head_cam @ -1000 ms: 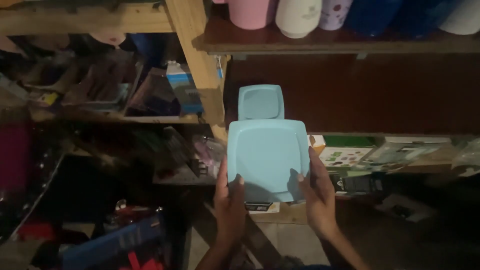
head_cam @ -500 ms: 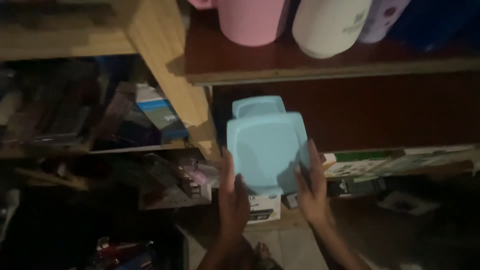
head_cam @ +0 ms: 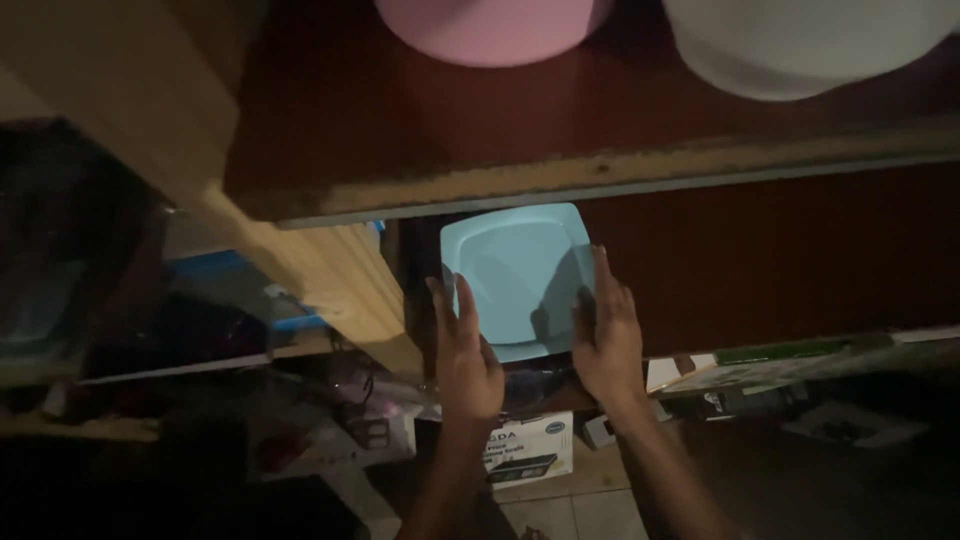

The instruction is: Picking up a plastic lid from a shelf, wiping it with a cloth, and returning it to the shelf

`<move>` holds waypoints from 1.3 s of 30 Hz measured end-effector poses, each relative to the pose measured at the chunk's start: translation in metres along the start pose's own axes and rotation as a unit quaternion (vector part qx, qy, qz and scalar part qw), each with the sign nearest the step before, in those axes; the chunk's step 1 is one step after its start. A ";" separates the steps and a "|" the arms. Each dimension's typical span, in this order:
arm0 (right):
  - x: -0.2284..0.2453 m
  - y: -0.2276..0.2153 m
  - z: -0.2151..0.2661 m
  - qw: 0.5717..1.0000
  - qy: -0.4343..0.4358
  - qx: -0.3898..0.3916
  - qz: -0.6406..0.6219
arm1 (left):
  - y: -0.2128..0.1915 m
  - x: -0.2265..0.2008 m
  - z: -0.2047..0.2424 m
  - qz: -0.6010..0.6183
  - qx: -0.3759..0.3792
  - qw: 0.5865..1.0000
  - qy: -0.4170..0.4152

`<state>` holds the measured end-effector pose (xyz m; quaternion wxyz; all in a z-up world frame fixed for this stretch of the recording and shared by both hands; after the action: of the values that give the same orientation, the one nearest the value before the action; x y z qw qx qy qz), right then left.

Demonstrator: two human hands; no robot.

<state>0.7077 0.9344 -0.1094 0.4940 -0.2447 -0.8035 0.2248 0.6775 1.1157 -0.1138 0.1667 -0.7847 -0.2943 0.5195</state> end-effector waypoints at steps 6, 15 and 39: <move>-0.025 0.016 -0.004 0.991 0.003 -0.003 0.136 | 0.025 0.037 -0.002 0.001 -0.006 0.999 -0.052; 0.002 0.012 -0.014 0.959 -0.037 -0.045 0.277 | 0.023 0.033 -0.009 -0.065 -0.008 0.995 -0.078; 0.145 -0.103 0.021 0.988 -0.026 -0.041 0.145 | -0.097 -0.143 0.013 -0.029 0.024 0.996 0.078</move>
<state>0.6146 0.9410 0.0436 0.4243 -0.3728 -0.7806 0.2677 0.5960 1.0991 0.0386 0.2227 -0.8096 -0.2907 0.4588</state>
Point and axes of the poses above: each hand's wrist, its own z-axis away from the middle knuckle, its own y-axis out of the palm, x = y × z, the point moved 10 cm from there along -z, towards the middle knuckle, and after that the axes turned 7 degrees about x, right-handed, at the moved point
